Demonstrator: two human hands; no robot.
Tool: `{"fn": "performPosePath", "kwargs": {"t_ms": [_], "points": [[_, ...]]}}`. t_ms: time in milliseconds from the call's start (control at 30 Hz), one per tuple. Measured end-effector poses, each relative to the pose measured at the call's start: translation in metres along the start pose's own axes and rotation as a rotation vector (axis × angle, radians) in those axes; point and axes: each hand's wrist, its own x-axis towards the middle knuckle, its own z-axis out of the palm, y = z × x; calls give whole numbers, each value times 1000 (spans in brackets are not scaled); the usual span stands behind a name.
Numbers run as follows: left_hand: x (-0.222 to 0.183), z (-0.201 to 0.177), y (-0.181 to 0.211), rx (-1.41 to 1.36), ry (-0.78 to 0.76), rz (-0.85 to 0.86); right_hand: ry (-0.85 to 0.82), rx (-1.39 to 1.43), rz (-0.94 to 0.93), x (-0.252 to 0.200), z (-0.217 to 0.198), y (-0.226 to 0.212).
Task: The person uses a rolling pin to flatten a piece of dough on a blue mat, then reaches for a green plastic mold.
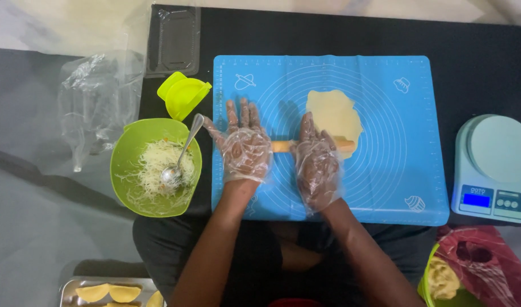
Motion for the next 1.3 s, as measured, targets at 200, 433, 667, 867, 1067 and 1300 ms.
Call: {"fn": "performPosePath", "kwargs": {"t_ms": [200, 433, 667, 867, 1067, 1300], "points": [[-13, 1, -1, -16, 25, -16, 76, 17, -18, -21, -10, -4], [-23, 19, -5, -35, 29, -12, 54, 15, -49, -43, -1, -1], [-60, 0, -10, -24, -17, 67, 32, 16, -115, -73, -3, -5], [-63, 126, -43, 18, 468, 329, 247, 245, -201, -118, 32, 28], [-85, 76, -35, -78, 653, 406, 793, 163, -349, -109, -19, 77], [-72, 102, 2, -208, 714, 310, 597, 651, -112, -21, -24, 95]]}}
